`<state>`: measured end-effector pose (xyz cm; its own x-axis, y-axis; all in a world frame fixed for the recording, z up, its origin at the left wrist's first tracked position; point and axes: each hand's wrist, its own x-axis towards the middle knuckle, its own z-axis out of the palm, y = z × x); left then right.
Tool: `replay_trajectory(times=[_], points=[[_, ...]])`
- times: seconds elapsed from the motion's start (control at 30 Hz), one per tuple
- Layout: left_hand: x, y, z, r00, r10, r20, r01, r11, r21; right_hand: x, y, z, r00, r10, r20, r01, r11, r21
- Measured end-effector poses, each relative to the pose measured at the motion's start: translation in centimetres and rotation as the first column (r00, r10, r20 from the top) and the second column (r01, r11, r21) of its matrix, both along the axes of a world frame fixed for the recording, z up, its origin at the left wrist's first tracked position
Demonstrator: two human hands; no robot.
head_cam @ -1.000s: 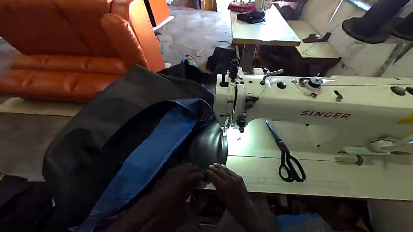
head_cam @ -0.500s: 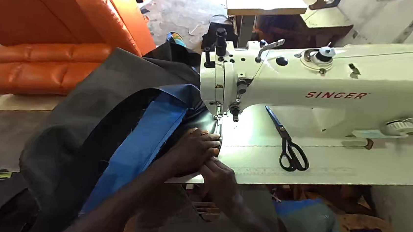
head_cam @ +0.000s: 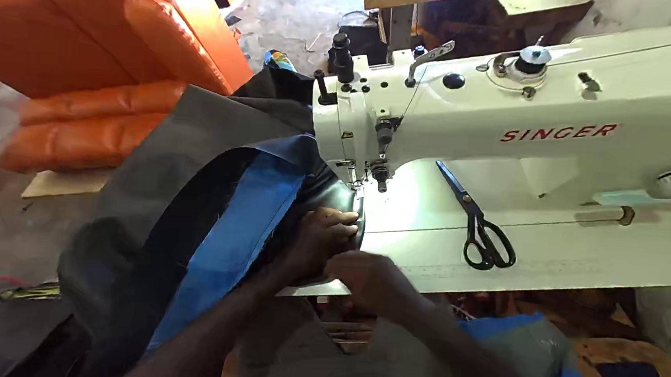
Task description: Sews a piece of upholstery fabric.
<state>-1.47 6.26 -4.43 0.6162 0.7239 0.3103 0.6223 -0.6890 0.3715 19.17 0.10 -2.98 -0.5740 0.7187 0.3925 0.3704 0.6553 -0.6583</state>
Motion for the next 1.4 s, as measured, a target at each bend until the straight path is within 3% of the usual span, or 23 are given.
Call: replay_trajectory(times=[0.07,0.1,0.2,0.3,0.4,0.47,0.53,0.77,1.07,1.2,1.4], points=[[-0.3,-0.1,0.1,1.0,-0.024,-0.011,0.024,1.0,0.004,1.9,2.4,-0.4,0.982,-0.156,-0.104,0.161,0.986,0.034],[-0.4,-0.1,0.0,0.999,-0.031,-0.015,0.032,0.999,0.014,2.8,3.9,-0.9,0.979,-0.194,-0.056,0.198,0.977,0.076],[-0.7,0.3,0.1,0.998,-0.051,-0.036,0.053,0.998,0.036,4.5,6.6,-2.9,0.972,-0.156,0.177,0.118,0.971,0.206],[-1.1,0.8,-0.1,0.997,-0.063,-0.046,0.066,0.996,0.062,4.8,7.3,-3.3,0.969,-0.111,0.221,0.048,0.961,0.271],[0.6,-1.1,2.9,0.967,0.055,-0.25,-0.062,0.998,-0.022,4.7,8.4,-2.9,0.978,-0.048,0.202,-0.011,0.96,0.28],[3.2,-3.1,5.0,0.893,0.166,-0.418,-0.203,0.978,-0.046,4.6,9.1,-2.6,0.984,0.023,0.176,-0.073,0.956,0.283],[5.1,-4.3,5.6,0.844,0.24,-0.479,-0.305,0.951,-0.061,4.6,9.8,-2.2,0.981,0.09,0.173,-0.138,0.948,0.288],[5.0,-4.6,5.0,0.852,0.252,-0.458,-0.323,0.943,-0.082,5.0,10.7,-1.5,0.955,0.166,0.246,-0.233,0.932,0.277],[3.4,-5.0,4.6,0.889,0.299,-0.347,-0.352,0.931,-0.099,2.9,9.9,-2.4,0.967,0.015,0.255,-0.138,0.872,0.469],[3.4,-4.8,4.5,0.9,0.247,-0.359,-0.297,0.951,-0.09,3.3,9.0,-2.3,0.96,0.008,0.279,-0.147,0.864,0.481],[3.4,-4.3,4.5,0.903,0.19,-0.384,-0.232,0.971,-0.064,2.4,7.1,-3.0,0.975,-0.076,0.208,-0.037,0.87,0.492]])
